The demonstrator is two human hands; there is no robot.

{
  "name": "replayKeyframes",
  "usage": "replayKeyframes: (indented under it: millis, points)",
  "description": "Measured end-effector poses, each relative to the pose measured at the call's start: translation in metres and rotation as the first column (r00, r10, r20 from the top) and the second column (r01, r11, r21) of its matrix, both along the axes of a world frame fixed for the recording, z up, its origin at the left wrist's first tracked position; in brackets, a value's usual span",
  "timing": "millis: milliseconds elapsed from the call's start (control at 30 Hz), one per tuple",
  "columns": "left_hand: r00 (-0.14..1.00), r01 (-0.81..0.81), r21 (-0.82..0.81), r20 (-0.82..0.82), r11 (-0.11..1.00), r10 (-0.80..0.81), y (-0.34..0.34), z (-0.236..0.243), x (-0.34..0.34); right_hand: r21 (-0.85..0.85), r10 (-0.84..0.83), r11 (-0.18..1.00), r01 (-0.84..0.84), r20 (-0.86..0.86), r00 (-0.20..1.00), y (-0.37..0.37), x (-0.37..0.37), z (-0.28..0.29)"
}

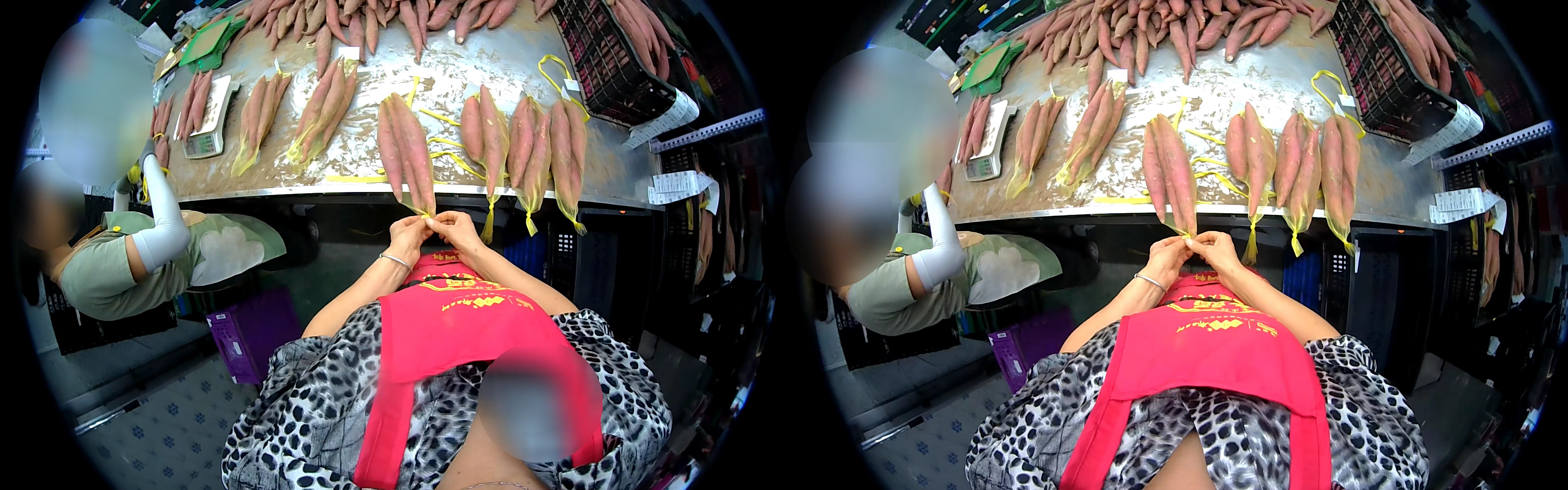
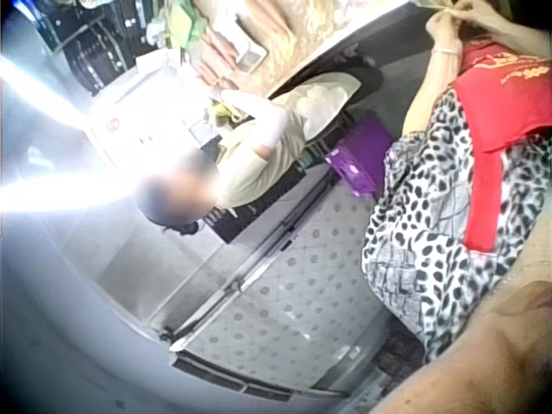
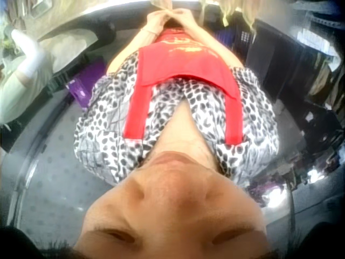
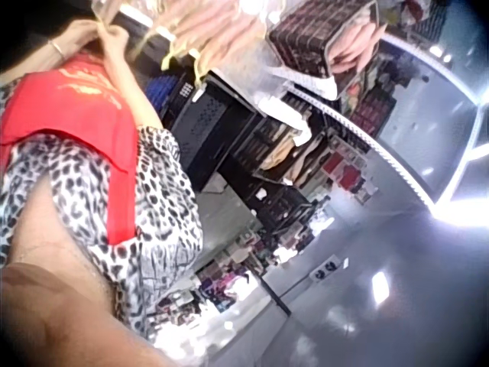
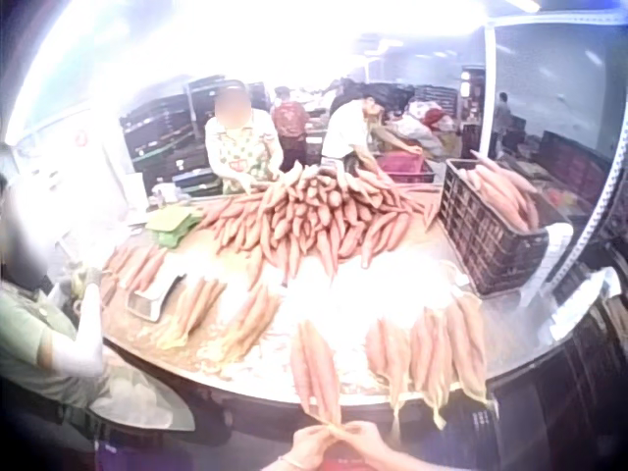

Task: The person bundles sweet potatoes into yellow mesh bags, ties them with yellow strings, and places the finished bundles on a metal table. The person also tears printed labels from a roll and places them on the table.

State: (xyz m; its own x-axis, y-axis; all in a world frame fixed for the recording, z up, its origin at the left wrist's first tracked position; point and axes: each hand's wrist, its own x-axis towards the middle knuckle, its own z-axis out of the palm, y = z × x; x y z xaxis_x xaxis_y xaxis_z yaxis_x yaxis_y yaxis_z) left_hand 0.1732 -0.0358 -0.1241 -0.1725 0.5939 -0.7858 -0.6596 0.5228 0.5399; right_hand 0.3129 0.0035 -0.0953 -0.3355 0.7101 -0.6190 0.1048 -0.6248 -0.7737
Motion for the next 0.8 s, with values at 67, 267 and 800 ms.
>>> replayKeyframes:
  millis: [67, 267, 800]
  points:
    - [1.0, 0.019, 0.021, -0.007, 1.0, -0.019, -0.002, -0.002, 0.001, -0.046, -0.012, 0.999, 0.012, 0.006, 1.0, 0.0, -0.003, 0.002]
    - [0.998, -0.051, 0.1, 0.034, 0.994, 0.048, -0.01, -0.015, 0.004, 0.028, -0.127, 0.992, 0.124, 0.197, 0.972, -0.008, -0.015, -0.034]
    - [0.87, -0.017, -0.061, 0.492, 0.998, 0.045, -0.005, -0.054, -0.023, 0.4, -0.002, 0.894, -0.202, 0.455, 0.891, -0.015, -0.02, -0.048]
